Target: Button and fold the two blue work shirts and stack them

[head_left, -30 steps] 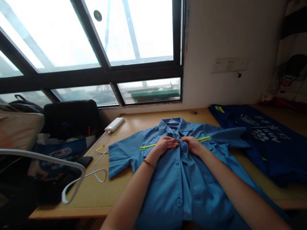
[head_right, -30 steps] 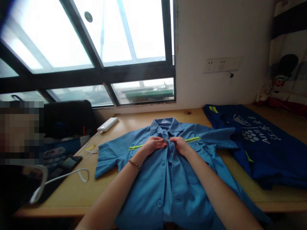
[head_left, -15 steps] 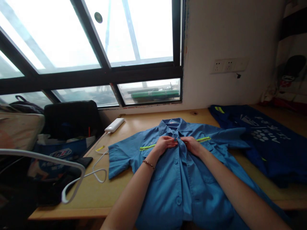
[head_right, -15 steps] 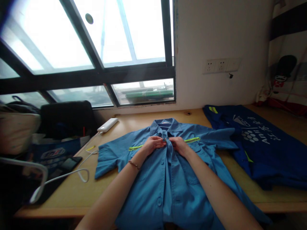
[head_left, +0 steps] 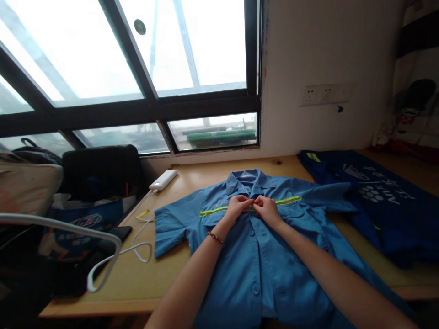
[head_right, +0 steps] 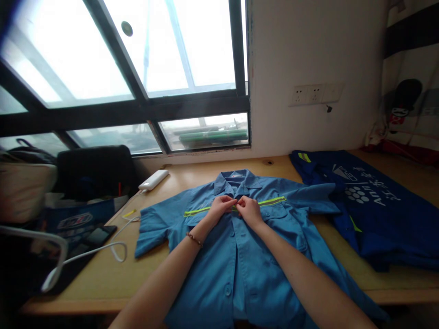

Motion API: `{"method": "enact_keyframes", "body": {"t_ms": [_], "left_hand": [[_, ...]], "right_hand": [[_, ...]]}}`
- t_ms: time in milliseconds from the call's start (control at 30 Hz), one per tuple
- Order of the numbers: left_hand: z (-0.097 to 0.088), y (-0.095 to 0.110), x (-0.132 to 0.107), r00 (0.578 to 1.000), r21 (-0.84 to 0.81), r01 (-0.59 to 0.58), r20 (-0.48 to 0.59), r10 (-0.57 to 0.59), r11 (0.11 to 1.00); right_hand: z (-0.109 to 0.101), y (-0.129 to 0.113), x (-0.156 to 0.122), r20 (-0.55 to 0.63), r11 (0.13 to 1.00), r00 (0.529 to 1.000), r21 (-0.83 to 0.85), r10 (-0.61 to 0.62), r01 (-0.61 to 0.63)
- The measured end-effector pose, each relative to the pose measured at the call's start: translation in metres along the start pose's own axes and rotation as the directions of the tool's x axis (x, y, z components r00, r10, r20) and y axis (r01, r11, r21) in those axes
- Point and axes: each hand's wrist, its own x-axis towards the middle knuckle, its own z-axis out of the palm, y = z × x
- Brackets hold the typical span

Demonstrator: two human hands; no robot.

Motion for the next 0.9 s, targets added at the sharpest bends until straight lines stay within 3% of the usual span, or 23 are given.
{"method": "enact_keyframes", "body": {"t_ms": [167, 500, 700, 900], "left_hand": [[0.001, -0.007, 0.004, 0.993, -0.127, 0.050, -0.097, -0.062, 0.991], [0.002, -0.011, 0.006, 0.988, -0.254, 0.041, -0.133, -0.077, 0.966], [0.007, -0.004, 0.000, 0.981, -0.292, 0.029, -0.177, -0.084, 0.956], [0.008, -0.002, -0.003, 0.982, -0.332, -0.033, -0.184, -0.031, 0.943]], "right_hand": [[0.001, -0.003, -0.004, -0.007, 0.993, 0.998, -0.105, -0.063, 0.062], [0.003, -0.003, -0.001, 0.051, 0.992, 0.998, 0.118, -0.049, 0.042], [0.002, -0.002, 0.001, 0.048, 0.992, 0.994, 0.073, -0.102, 0.098], [-0.001, -0.005, 0.003, 0.125, 0.983, 0.992, 0.184, -0.007, -0.017]]}}
